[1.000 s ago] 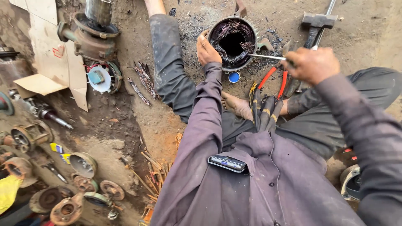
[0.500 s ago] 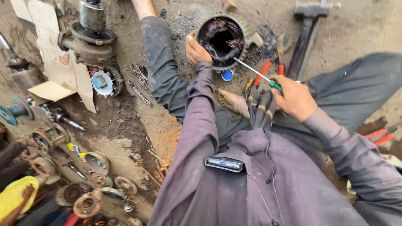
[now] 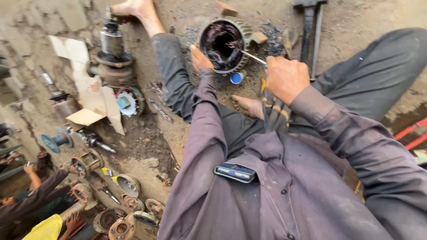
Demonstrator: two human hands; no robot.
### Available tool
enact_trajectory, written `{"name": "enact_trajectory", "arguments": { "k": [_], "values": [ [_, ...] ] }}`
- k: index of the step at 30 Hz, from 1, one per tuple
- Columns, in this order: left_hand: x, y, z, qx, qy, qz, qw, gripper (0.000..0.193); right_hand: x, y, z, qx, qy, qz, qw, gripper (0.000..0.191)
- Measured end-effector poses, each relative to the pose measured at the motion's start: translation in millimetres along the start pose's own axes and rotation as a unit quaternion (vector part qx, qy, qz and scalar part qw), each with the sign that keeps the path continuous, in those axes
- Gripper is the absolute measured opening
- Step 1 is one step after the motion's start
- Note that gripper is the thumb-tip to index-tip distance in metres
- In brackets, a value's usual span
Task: The person sits on the ground and uses a screwdriver and hammer to pry and break apart the copper windings inside a motor stator. They repeatedly strike the screwdriver to loosen the coils and pull out sections of wire.
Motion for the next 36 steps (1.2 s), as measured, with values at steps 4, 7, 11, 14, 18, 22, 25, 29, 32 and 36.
{"name": "enact_trajectory", "arguments": {
  "k": [4,7,11,14,18,22,25,29,32,36],
  "values": [
    [-10.8,7.9,14.3,0.000,-0.007,0.008,1.000,0.054,1.4,-1.2,-9.8,0.015,-0.027,-0.026,0.999,0.021],
    [-16.9,4.4,18.8,0.002,-0.008,0.013,1.000,0.054,9.6,1.3,-19.1,0.044,-0.053,-0.075,0.995,0.025],
    [-24.5,2.4,18.7,0.005,-0.010,0.019,1.000,0.054,14.8,2.3,-25.2,0.024,-0.076,-0.123,0.989,0.031],
    [-28.3,4.2,19.5,0.006,-0.012,0.021,1.000,0.053,6.5,3.2,-28.1,0.002,-0.061,-0.124,0.990,0.033],
    [-26.9,3.1,17.0,0.007,-0.011,0.025,1.000,0.053,-1.1,3.0,-46.4,0.014,-0.080,-0.158,0.984,0.034],
    [-15.1,2.4,6.8,0.007,-0.019,0.027,0.999,0.053,16.2,-14.0,-81.5,-0.014,-0.112,-0.188,0.976,0.035],
    [-12.4,-0.4,-1.0,0.010,-0.025,0.025,0.999,0.053,19.4,-40.6,-95.9,-0.019,-0.125,-0.189,0.974,0.035],
    [-5.4,-6.7,-2.7,0.012,-0.034,0.026,0.999,0.052,23.4,-53.7,-89.7,-0.014,-0.166,-0.191,0.967,0.036],
    [-1.4,-11.5,-2.7,0.010,-0.031,0.029,0.999,0.052,27.3,-58.2,-72.8,-0.002,-0.194,-0.133,0.972,0.039],
    [4.3,-14.0,-3.2,0.009,-0.030,0.032,0.999,0.052,27.0,-82.5,-56.1,0.094,-0.202,-0.086,0.971,0.039]
  ]
}}
Point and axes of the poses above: each hand's wrist, its own y-axis away from the middle knuckle, its own z-axis out of the back of the hand, x = y × z, the point moved 1 cm from there along -y, towards the middle knuckle, and after that the axes turned 15 degrees about z, right-handed, at the moved point
